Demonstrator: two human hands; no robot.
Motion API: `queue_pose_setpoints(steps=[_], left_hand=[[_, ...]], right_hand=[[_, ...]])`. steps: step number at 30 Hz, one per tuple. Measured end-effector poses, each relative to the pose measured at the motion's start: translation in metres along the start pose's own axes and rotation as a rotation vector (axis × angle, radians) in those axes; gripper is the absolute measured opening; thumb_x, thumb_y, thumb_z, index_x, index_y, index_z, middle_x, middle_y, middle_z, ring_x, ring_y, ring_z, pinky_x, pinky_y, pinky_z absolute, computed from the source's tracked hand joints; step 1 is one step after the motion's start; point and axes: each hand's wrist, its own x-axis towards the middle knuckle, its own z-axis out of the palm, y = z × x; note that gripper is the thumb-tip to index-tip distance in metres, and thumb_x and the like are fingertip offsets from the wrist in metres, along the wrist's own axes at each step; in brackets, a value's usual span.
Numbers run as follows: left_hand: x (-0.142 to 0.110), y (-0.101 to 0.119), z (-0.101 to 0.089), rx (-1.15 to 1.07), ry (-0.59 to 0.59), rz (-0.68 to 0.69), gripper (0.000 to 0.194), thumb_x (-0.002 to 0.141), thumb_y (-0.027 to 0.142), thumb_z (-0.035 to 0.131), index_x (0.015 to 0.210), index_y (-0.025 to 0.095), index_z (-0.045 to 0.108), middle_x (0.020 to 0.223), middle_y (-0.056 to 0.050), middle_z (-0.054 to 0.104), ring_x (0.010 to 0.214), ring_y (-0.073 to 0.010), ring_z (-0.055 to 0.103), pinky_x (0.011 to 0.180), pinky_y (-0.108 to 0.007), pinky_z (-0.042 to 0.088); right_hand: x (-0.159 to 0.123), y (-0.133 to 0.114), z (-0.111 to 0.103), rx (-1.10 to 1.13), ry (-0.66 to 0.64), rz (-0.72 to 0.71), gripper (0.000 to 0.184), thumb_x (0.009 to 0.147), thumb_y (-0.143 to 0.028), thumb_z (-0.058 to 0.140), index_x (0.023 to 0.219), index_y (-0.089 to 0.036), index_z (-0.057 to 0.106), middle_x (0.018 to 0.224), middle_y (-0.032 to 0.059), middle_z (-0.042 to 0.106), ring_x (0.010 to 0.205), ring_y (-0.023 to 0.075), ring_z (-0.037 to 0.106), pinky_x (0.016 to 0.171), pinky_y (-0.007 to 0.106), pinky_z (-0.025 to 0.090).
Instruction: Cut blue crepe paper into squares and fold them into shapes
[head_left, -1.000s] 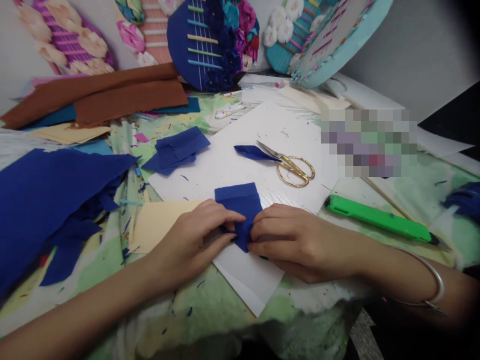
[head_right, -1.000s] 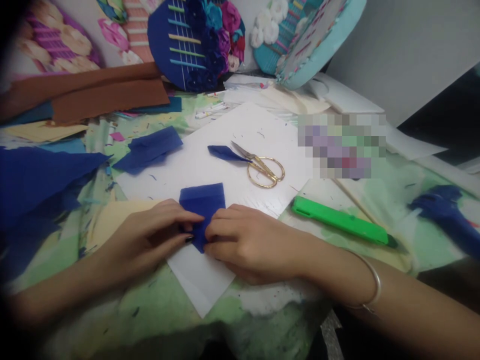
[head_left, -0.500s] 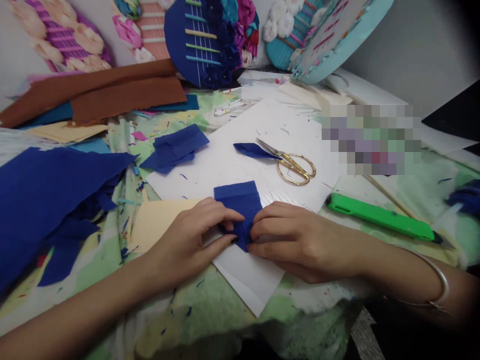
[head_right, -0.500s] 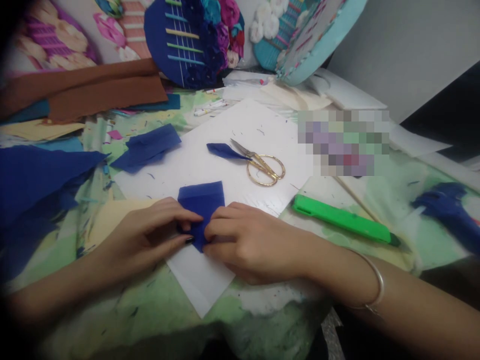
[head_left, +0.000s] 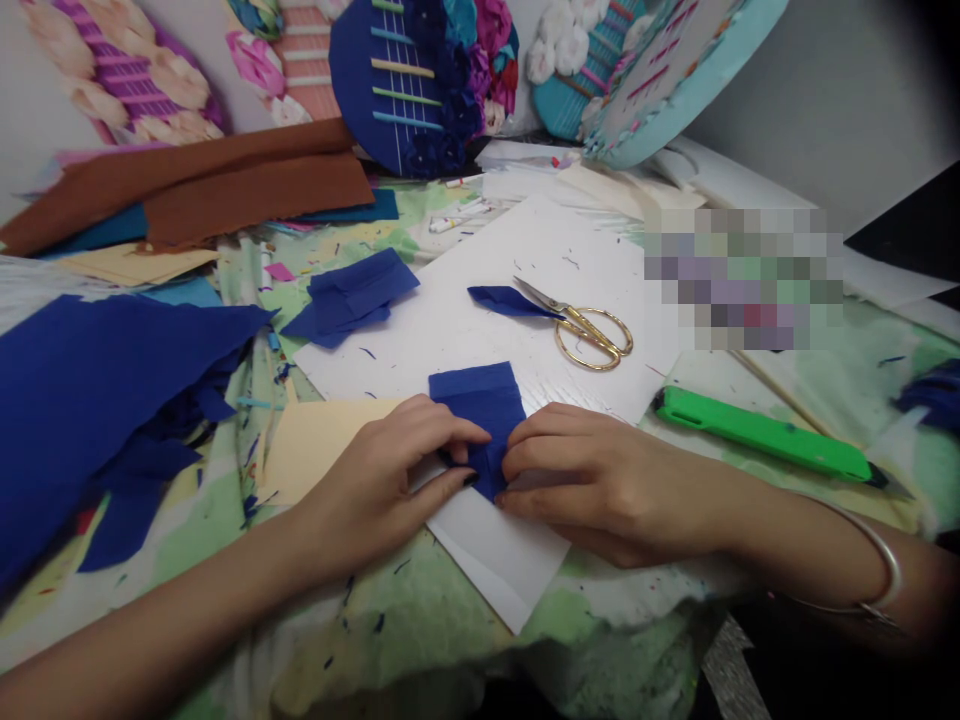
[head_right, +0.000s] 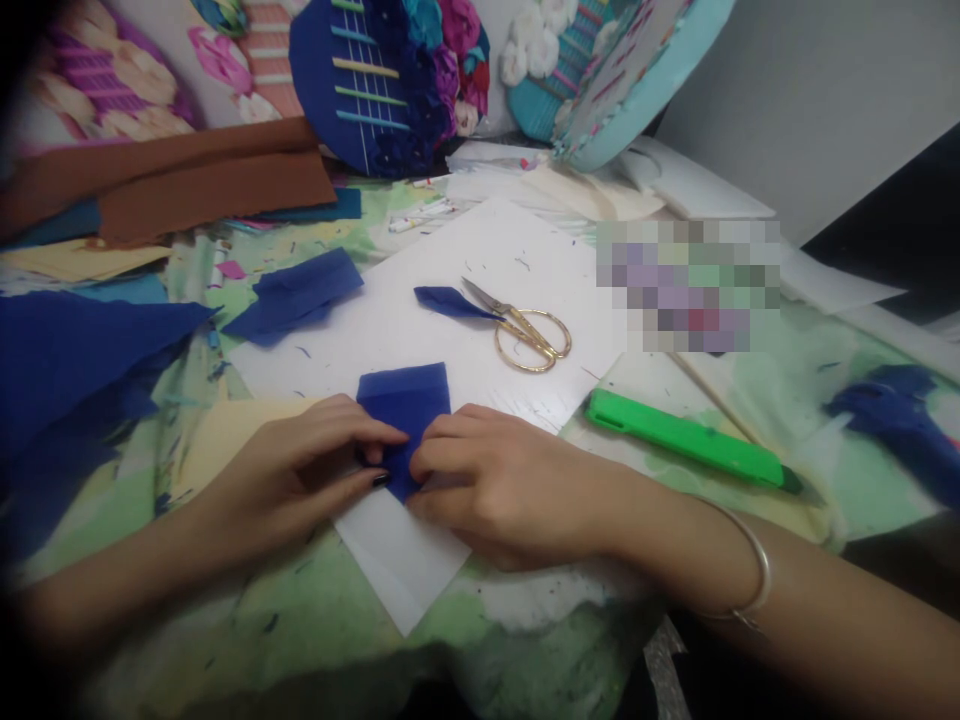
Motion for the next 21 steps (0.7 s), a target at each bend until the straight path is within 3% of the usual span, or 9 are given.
queue_pose_setpoints(steps=[11,21], left_hand=[[0.0008,0.0003,-0.0005,0.003,-0.009,-0.012,0.018,0.086,0.015,0.056,0.103,0.019,0.060,0.081,0.001,0.060,0.080,-0.0128,0.054,0.072,-0.025,0.042],[0.0015,0.0012,-0.0005,0.002,0.021,-0.060,0.026,0.083,0.017,0.058,0.109,0.019,0.057,0.088,-0.001,0.061,0.081,-0.0144,0.056,0.071,-0.027,0.045]], right_hand=[[0.0015,-0.0028,-0.0007,-0.032,-0.005,0.016,0.029,0.091,-0.015,0.046,0.116,-0.013,0.061,0.103,0.0091,0.061,0.096,0.0192,0.050,0.084,0.036,0.040],[0.0025,-0.0038,-0.0001,-0.035,-0.026,0.032,0.027,0.093,-0.018,0.045,0.113,-0.015,0.062,0.095,0.0085,0.058,0.092,0.0189,0.047,0.081,0.035,0.038]])
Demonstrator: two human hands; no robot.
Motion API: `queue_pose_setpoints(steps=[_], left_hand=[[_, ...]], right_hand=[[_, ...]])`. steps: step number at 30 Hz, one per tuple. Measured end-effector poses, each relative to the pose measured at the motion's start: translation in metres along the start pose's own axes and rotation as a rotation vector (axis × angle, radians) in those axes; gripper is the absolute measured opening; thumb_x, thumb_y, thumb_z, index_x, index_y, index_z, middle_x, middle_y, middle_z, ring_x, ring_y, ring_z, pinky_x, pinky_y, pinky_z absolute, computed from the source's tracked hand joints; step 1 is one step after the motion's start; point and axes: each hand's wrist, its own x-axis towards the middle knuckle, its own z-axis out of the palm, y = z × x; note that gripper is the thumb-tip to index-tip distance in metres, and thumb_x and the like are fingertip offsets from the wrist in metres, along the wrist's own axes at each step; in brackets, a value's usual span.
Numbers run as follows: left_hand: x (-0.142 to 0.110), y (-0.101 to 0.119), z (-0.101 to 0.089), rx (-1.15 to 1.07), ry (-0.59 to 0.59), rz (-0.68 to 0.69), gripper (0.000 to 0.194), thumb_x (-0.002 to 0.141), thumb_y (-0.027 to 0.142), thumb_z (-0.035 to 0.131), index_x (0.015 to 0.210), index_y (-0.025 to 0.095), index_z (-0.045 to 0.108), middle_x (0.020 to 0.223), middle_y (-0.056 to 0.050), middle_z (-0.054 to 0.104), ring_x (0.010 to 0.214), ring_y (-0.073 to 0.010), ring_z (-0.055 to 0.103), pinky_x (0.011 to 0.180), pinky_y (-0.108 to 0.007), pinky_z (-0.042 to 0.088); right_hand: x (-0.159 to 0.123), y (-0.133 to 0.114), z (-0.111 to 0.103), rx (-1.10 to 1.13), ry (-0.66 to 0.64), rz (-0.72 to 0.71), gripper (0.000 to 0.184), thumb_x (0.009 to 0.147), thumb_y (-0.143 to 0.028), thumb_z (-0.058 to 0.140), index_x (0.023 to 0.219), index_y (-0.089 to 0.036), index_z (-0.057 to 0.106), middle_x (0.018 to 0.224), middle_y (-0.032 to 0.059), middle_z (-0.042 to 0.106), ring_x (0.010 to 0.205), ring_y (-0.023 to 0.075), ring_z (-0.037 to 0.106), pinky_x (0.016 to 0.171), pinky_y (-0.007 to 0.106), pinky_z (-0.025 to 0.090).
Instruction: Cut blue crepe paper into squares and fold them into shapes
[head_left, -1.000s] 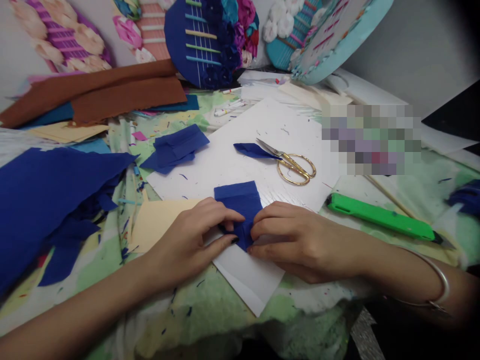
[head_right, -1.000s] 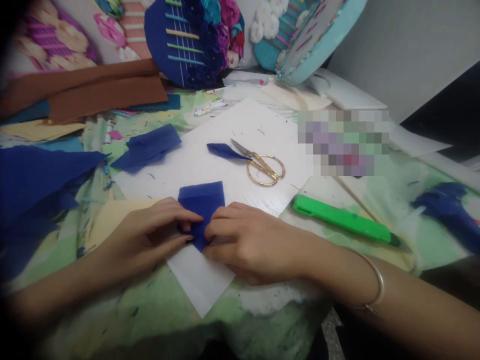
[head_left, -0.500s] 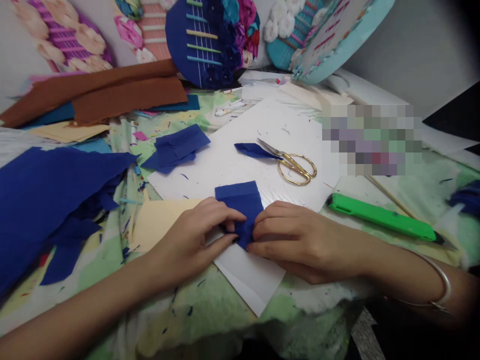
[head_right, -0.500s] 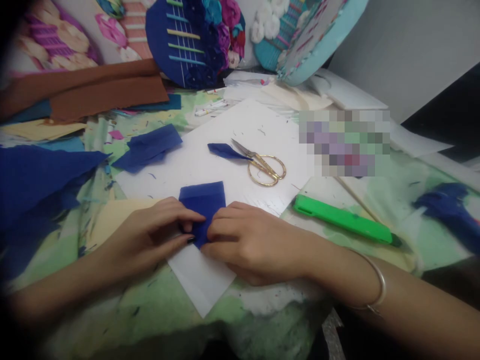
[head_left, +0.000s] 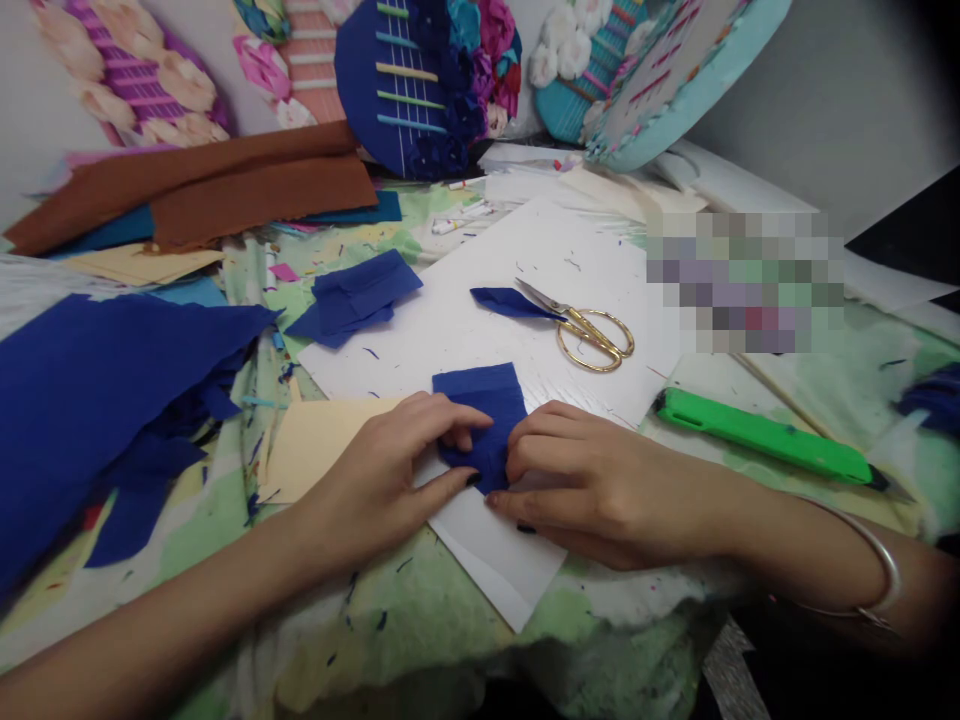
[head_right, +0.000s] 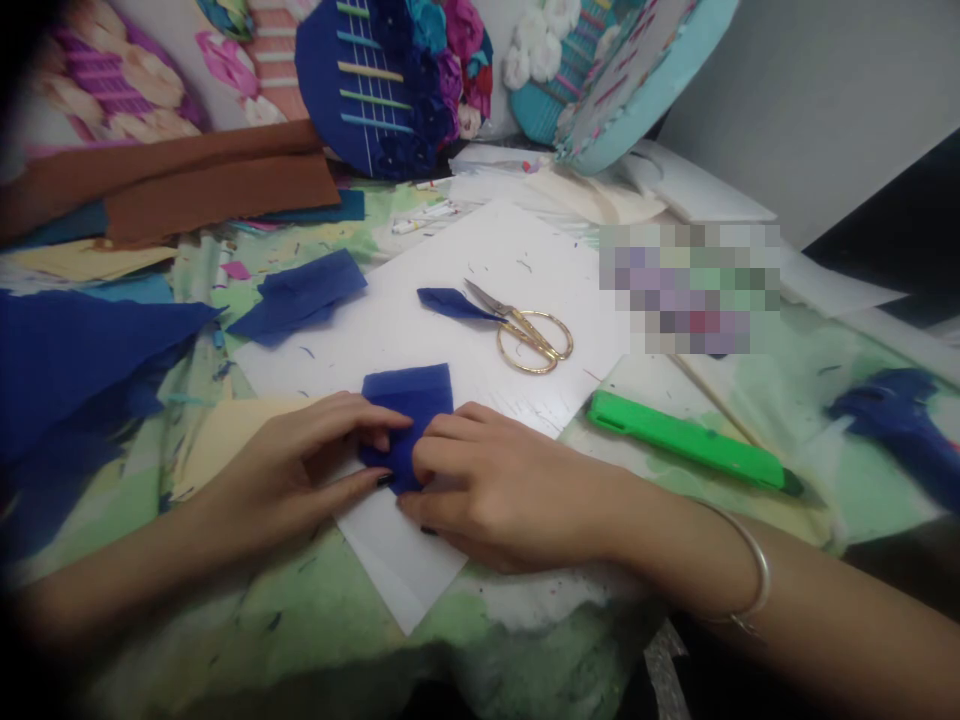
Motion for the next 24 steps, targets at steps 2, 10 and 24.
queue_pose_setpoints(steps=[2,10,24], left_hand=[[0.0001,-0.0006,-0.0008,-0.006,0.010,-0.006,0.030,0.082,0.017,0.059,0.112,0.018,0.056,0.092,-0.003,0.060,0.083,-0.0149,0.056,0.072,-0.028,0.046],[0.0027,-0.0026,-0.0078,-0.044,-0.011,-0.048,0.024,0.083,0.015,0.058,0.107,0.019,0.060,0.090,-0.002,0.061,0.084,-0.0150,0.057,0.075,-0.029,0.045],[-0.0068,-0.0051,-0.0069,0.115,0.068,0.173,0.023,0.086,0.003,0.043,0.088,0.018,0.060,0.090,-0.004,0.059,0.086,-0.0156,0.054,0.075,-0.029,0.045]], right_hand=[[0.0001,-0.0001,-0.0003,-0.004,-0.002,0.000,0.026,0.092,-0.018,0.046,0.112,-0.015,0.063,0.094,0.0082,0.058,0.091,0.0188,0.047,0.080,0.035,0.038],[0.0000,-0.0005,-0.0003,0.007,-0.003,0.010,0.028,0.093,-0.018,0.045,0.114,-0.015,0.063,0.098,0.0089,0.058,0.092,0.0193,0.047,0.080,0.035,0.038],[-0.0003,-0.0006,-0.0001,0.015,0.001,0.017,0.027,0.091,-0.018,0.048,0.114,-0.016,0.063,0.098,0.0087,0.058,0.094,0.0196,0.048,0.080,0.036,0.038]])
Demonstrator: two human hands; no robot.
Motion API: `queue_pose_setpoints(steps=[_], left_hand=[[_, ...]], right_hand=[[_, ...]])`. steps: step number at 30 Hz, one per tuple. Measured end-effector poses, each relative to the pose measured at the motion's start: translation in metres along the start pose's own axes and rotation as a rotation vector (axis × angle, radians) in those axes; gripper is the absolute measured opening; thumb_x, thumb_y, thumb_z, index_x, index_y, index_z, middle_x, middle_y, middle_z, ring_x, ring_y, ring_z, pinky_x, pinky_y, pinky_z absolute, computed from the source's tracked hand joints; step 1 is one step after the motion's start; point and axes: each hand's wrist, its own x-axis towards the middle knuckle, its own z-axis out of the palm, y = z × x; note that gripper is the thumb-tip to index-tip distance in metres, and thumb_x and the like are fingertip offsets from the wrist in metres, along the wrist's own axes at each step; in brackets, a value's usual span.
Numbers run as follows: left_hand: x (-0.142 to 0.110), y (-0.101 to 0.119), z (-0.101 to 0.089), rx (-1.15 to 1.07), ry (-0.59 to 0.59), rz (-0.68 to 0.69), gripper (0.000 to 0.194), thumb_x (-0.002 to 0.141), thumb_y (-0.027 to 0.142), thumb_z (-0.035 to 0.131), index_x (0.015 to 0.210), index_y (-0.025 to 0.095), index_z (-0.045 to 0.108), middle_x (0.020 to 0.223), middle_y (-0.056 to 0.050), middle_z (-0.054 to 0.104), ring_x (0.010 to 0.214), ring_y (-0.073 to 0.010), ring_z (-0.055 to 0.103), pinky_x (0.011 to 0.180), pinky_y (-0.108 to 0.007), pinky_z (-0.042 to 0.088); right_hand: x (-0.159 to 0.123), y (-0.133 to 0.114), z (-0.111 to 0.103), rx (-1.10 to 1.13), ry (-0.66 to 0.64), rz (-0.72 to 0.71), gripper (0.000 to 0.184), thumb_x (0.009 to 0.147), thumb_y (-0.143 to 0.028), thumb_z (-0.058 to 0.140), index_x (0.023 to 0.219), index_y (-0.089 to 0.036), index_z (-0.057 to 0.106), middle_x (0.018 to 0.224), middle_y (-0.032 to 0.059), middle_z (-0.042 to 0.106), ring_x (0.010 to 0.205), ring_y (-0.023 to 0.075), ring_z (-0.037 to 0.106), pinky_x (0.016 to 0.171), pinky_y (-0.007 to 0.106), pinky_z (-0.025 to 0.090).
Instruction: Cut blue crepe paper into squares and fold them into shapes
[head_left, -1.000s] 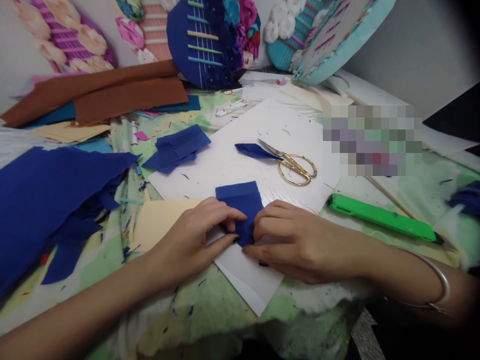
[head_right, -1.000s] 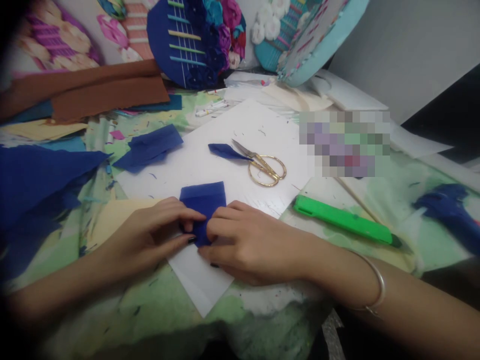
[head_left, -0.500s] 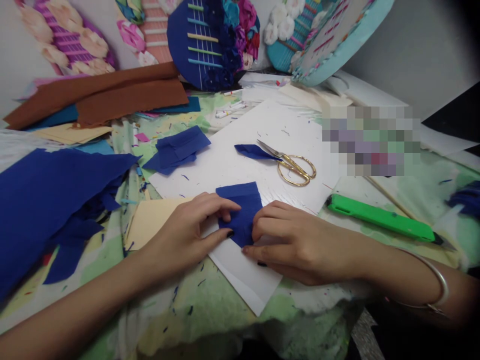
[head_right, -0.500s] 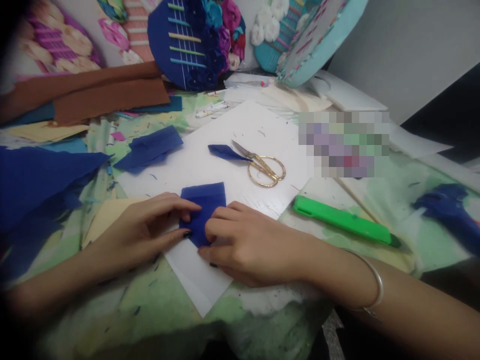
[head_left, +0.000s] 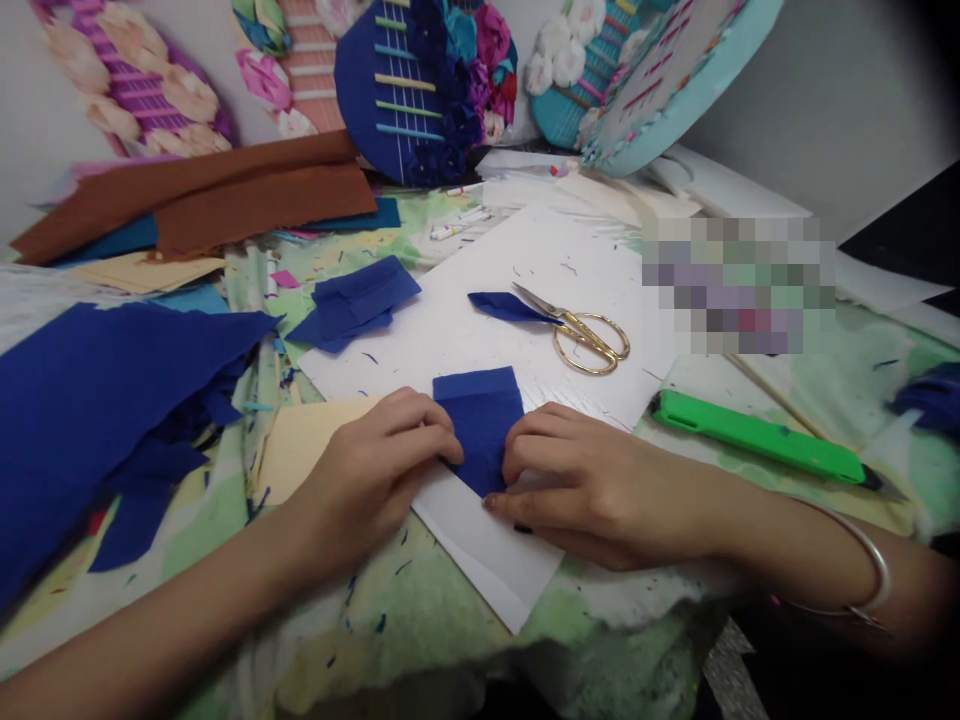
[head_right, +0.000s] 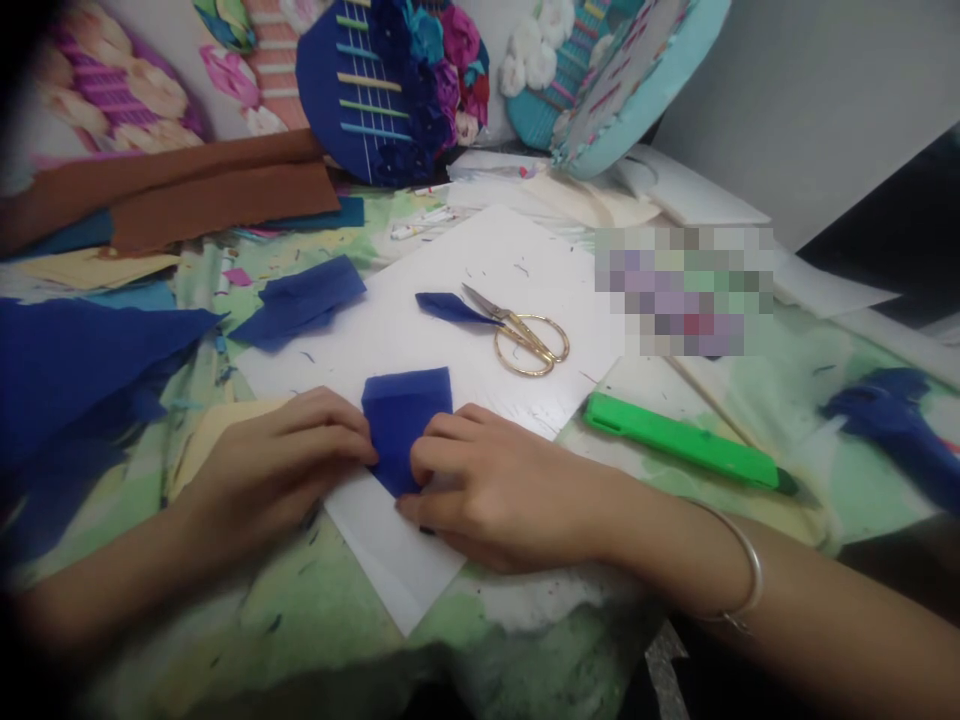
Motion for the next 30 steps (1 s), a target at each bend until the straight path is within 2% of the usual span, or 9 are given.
queue_pose_setpoints(steps=[4,6,8,10,13,16,18,23,30], left_hand=[[-0.006,0.011,0.001,0.107,-0.060,0.284,0.026,0.091,0.006,0.041,0.110,0.016,0.055,0.099,-0.010,0.064,0.096,-0.0210,0.056,0.083,-0.036,0.049],[-0.007,0.017,0.000,0.194,-0.089,0.333,0.025,0.094,0.010,0.038,0.112,0.012,0.054,0.100,-0.013,0.066,0.097,-0.0223,0.058,0.084,-0.037,0.050],[-0.007,0.022,-0.002,0.263,-0.086,0.345,0.025,0.095,0.011,0.036,0.109,0.009,0.056,0.098,-0.015,0.067,0.095,-0.0234,0.061,0.082,-0.037,0.051],[-0.006,0.024,-0.003,0.315,-0.094,0.361,0.027,0.095,0.010,0.034,0.106,0.007,0.058,0.096,-0.015,0.068,0.092,-0.0245,0.062,0.080,-0.038,0.052],[-0.006,0.025,-0.005,0.357,-0.120,0.389,0.032,0.095,0.008,0.030,0.105,0.008,0.060,0.095,-0.015,0.069,0.091,-0.0256,0.063,0.078,-0.039,0.051],[-0.006,0.025,-0.006,0.353,-0.121,0.396,0.033,0.095,0.010,0.029,0.105,0.010,0.061,0.094,-0.014,0.069,0.091,-0.0254,0.063,0.077,-0.039,0.051],[-0.006,0.025,-0.006,0.338,-0.112,0.389,0.033,0.095,0.011,0.030,0.105,0.012,0.061,0.094,-0.013,0.069,0.091,-0.0249,0.063,0.076,-0.038,0.051],[-0.006,0.024,-0.007,0.304,-0.103,0.377,0.032,0.094,0.009,0.033,0.107,0.012,0.061,0.098,-0.013,0.068,0.093,-0.0251,0.062,0.077,-0.039,0.051],[-0.008,0.022,-0.006,0.298,-0.105,0.382,0.028,0.093,0.008,0.036,0.105,0.009,0.062,0.102,-0.015,0.068,0.096,-0.0264,0.061,0.080,-0.041,0.051]], right_hand=[[0.000,0.000,-0.002,0.022,-0.014,0.012,0.026,0.090,-0.017,0.048,0.111,-0.016,0.064,0.102,0.0094,0.058,0.094,0.0197,0.047,0.081,0.036,0.039],[0.001,0.002,-0.002,0.060,-0.008,0.002,0.024,0.090,-0.017,0.048,0.108,-0.015,0.065,0.102,0.0102,0.059,0.095,0.0199,0.048,0.083,0.037,0.040],[0.001,0.004,-0.002,0.131,0.041,-0.014,0.023,0.090,-0.015,0.048,0.106,-0.014,0.065,0.099,0.0101,0.060,0.094,0.0195,0.049,0.085,0.036,0.041],[0.002,0.007,-0.001,0.189,0.153,0.010,0.021,0.090,-0.013,0.048,0.103,-0.013,0.065,0.095,0.0098,0.061,0.092,0.0186,0.050,0.085,0.035,0.042],[0.004,0.010,0.001,0.164,0.267,0.177,0.016,0.088,-0.015,0.052,0.099,-0.012,0.064,0.094,0.0097,0.061,0.090,0.0188,0.049,0.084,0.036,0.042],[0.006,0.010,0.002,0.109,0.206,0.356,0.017,0.082,-0.020,0.061,0.097,-0.013,0.062,0.096,0.0097,0.058,0.092,0.0212,0.046,0.084,0.037,0.040],[0.008,0.009,0.002,0.113,0.173,0.401,0.015,0.080,-0.020,0.063,0.093,-0.014,0.061,0.096,0.0090,0.056,0.094,0.0215,0.045,0.085,0.037,0.039],[0.010,0.009,0.002,0.148,0.174,0.413,0.005,0.080,-0.016,0.062,0.084,-0.016,0.059,0.095,0.0070,0.054,0.092,0.0204,0.044,0.085,0.036,0.037],[0.012,0.010,0.003,0.151,0.182,0.414,0.006,0.080,-0.010,0.056,0.082,-0.015,0.059,0.095,0.0074,0.055,0.090,0.0200,0.044,0.083,0.035,0.035]])
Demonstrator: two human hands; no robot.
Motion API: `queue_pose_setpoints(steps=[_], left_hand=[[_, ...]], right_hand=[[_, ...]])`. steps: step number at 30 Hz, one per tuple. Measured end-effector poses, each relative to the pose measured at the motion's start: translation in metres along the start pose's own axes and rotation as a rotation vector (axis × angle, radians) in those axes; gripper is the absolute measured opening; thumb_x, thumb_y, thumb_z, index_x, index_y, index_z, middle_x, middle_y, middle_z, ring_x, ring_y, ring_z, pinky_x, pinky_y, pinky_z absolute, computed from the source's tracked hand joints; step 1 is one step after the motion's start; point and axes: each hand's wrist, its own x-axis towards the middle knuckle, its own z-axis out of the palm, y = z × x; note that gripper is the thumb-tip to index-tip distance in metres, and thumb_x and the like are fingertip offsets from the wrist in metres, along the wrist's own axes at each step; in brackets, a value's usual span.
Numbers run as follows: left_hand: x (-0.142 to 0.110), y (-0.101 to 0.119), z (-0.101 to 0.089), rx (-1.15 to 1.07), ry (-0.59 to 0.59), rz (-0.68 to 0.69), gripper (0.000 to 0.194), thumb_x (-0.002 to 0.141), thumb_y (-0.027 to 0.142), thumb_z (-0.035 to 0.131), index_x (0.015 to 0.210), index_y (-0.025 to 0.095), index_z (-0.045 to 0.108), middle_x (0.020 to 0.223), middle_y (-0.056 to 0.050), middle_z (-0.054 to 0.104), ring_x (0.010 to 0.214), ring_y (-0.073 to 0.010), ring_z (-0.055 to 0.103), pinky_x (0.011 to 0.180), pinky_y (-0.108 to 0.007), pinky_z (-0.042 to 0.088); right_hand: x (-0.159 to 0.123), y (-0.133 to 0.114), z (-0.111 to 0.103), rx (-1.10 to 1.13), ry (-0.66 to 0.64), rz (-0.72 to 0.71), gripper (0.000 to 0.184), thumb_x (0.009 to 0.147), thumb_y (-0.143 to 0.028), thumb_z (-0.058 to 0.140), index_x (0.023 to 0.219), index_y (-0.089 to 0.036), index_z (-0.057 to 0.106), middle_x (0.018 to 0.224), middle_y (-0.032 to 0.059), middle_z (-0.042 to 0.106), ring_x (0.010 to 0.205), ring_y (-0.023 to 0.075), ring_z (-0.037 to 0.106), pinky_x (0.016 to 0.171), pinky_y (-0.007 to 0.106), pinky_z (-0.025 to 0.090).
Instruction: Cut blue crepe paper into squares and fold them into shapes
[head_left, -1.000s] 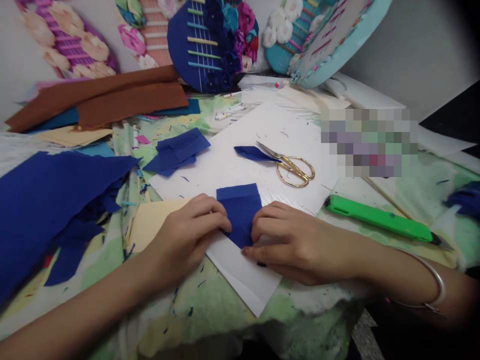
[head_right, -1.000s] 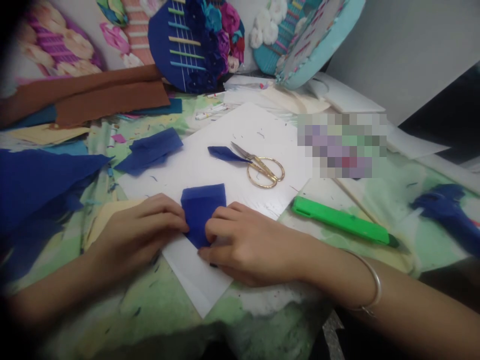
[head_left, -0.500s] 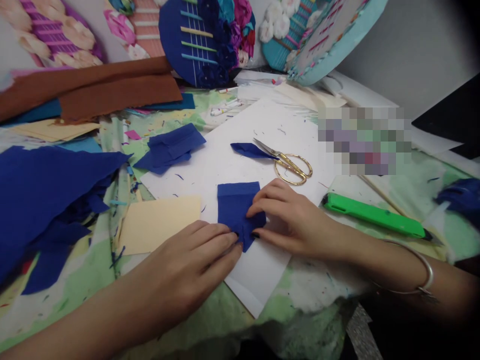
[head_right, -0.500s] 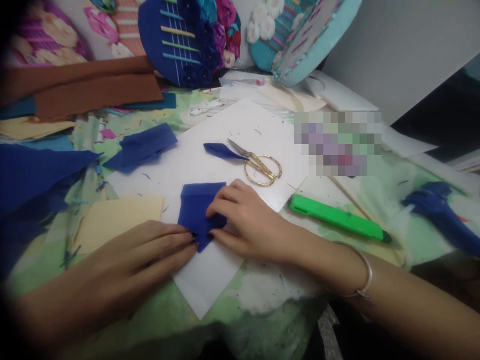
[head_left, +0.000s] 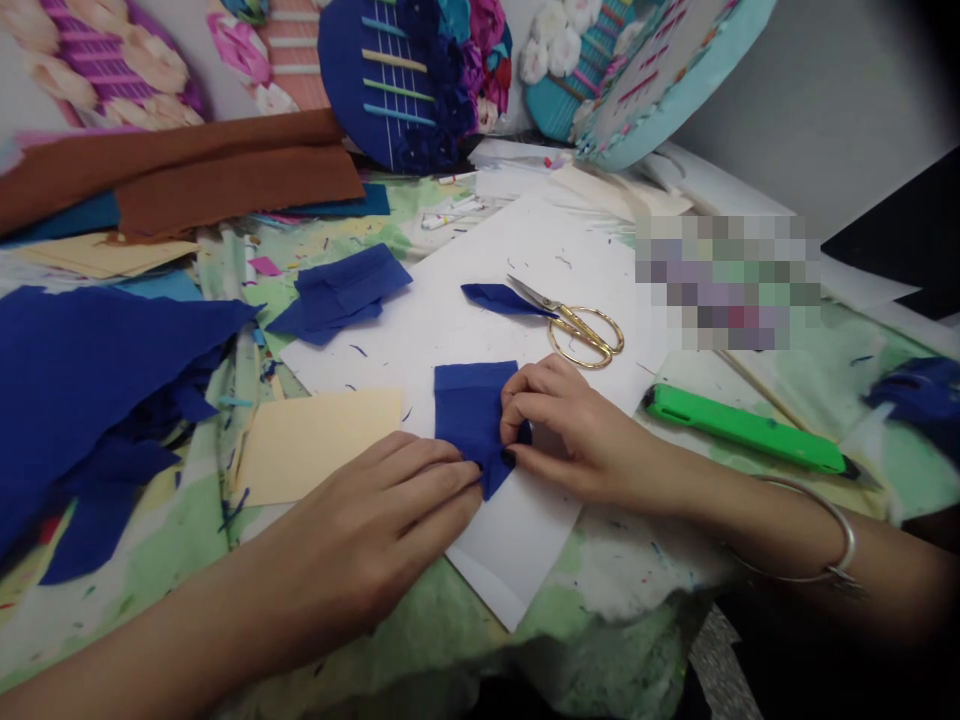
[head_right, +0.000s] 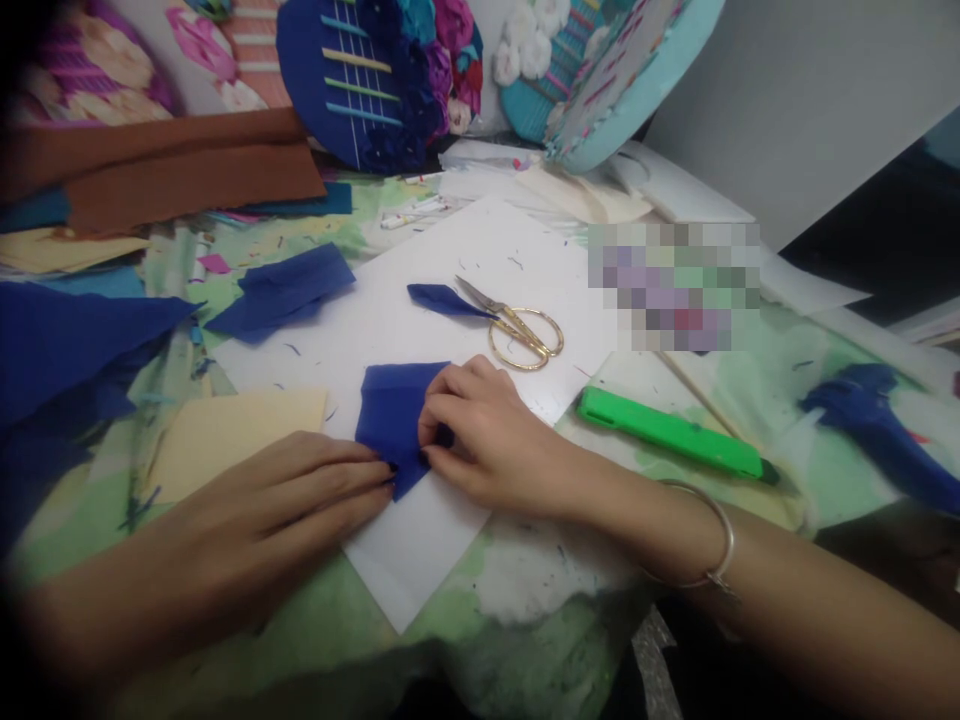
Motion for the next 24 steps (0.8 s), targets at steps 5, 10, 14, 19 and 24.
queue_pose_setpoints(steps=[5,10,14,19,24], left_hand=[[0.0017,-0.0008,0.0005,-0.005,-0.024,0.017,0.030,0.092,0.005,0.034,0.104,0.007,0.061,0.101,-0.016,0.069,0.094,-0.0277,0.061,0.077,-0.043,0.051],[0.0010,-0.0016,0.0024,-0.023,-0.036,0.016,0.029,0.092,0.006,0.034,0.107,0.006,0.059,0.105,-0.016,0.067,0.096,-0.0272,0.060,0.081,-0.044,0.049],[0.0019,-0.0012,0.0039,-0.022,-0.052,0.000,0.032,0.094,0.008,0.033,0.114,0.007,0.058,0.101,-0.014,0.067,0.094,-0.0257,0.059,0.080,-0.042,0.049],[-0.0001,-0.0010,0.0073,-0.018,-0.030,0.006,0.032,0.094,0.010,0.035,0.115,0.007,0.058,0.100,-0.015,0.065,0.096,-0.0265,0.056,0.079,-0.042,0.049],[-0.0025,-0.0012,0.0084,-0.044,-0.054,-0.001,0.032,0.093,0.009,0.035,0.115,0.007,0.059,0.103,-0.016,0.062,0.099,-0.0276,0.053,0.081,-0.044,0.048]], right_hand=[[-0.0012,-0.0003,0.0003,-0.005,0.010,0.000,0.006,0.080,-0.011,0.056,0.083,-0.015,0.059,0.094,0.0072,0.055,0.089,0.0198,0.044,0.082,0.035,0.036],[-0.0012,-0.0012,0.0023,-0.019,0.022,0.003,0.005,0.080,-0.012,0.056,0.081,-0.015,0.058,0.092,0.0075,0.055,0.089,0.0200,0.044,0.082,0.035,0.036],[-0.0009,-0.0010,0.0040,-0.026,0.038,0.002,0.005,0.082,-0.013,0.055,0.081,-0.015,0.059,0.093,0.0077,0.056,0.089,0.0200,0.044,0.082,0.035,0.036],[-0.0004,-0.0006,0.0049,-0.043,0.039,0.023,0.004,0.082,-0.015,0.056,0.082,-0.015,0.060,0.093,0.0078,0.056,0.089,0.0211,0.044,0.081,0.036,0.036],[-0.0002,-0.0002,0.0060,-0.050,0.041,0.028,0.004,0.081,-0.016,0.057,0.084,-0.015,0.060,0.093,0.0076,0.056,0.089,0.0216,0.045,0.081,0.036,0.036]])
